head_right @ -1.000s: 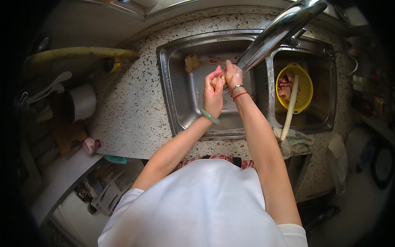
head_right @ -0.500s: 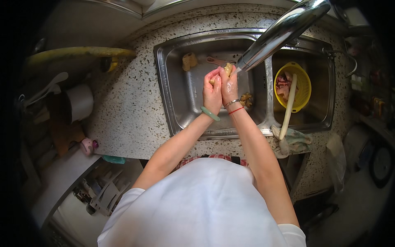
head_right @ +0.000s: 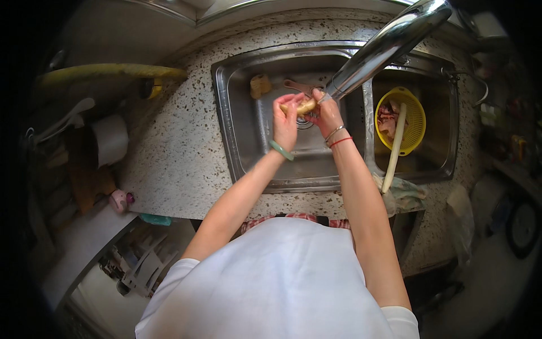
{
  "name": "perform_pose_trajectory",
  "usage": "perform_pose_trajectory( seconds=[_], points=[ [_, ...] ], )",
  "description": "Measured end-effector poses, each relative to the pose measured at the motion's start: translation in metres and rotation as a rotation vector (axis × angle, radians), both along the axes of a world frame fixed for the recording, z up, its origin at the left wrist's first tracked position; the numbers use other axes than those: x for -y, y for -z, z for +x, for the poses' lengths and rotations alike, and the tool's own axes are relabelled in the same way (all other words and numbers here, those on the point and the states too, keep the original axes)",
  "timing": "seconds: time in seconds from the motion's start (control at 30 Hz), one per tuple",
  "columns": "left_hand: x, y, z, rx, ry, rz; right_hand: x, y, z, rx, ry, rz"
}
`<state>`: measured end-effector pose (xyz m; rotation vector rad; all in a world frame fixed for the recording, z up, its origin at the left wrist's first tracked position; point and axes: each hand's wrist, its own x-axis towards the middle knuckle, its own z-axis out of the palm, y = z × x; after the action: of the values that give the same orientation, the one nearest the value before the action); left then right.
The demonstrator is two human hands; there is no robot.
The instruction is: The person stands at a kitchen sink and washes a piece of ginger root under running water. They rub the ginger with their hands to clean the surface, rotating it to cover different areas. The ginger is held directly in the hands without any tools.
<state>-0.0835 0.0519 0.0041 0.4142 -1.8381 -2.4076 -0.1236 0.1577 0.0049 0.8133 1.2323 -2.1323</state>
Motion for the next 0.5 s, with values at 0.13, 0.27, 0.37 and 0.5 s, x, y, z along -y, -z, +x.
perform_pose_trajectory(
  seconds=[0.13,0.27,0.37,0.5],
  points=[
    [0.01,0.025,-0.017,0.237,-0.026,-0.03,-0.004,0.0,0.02,-0.26,0.079,0.103],
    [-0.035,0.005,-0.016,0.278,-0.166,0.006,0.006,0.009,0.046,-0.263,0.33,0.238],
    [-0.033,0.029,-0.022,0.201,-0.13,-0.293,-0.009,-0.005,0.046,-0.312,0.102,0.302],
    [-0.028,0.013,-0.041,0.235,0.058,-0.184,-0.018,-0.03,0.034,0.029,-0.029,0.117]
  ],
)
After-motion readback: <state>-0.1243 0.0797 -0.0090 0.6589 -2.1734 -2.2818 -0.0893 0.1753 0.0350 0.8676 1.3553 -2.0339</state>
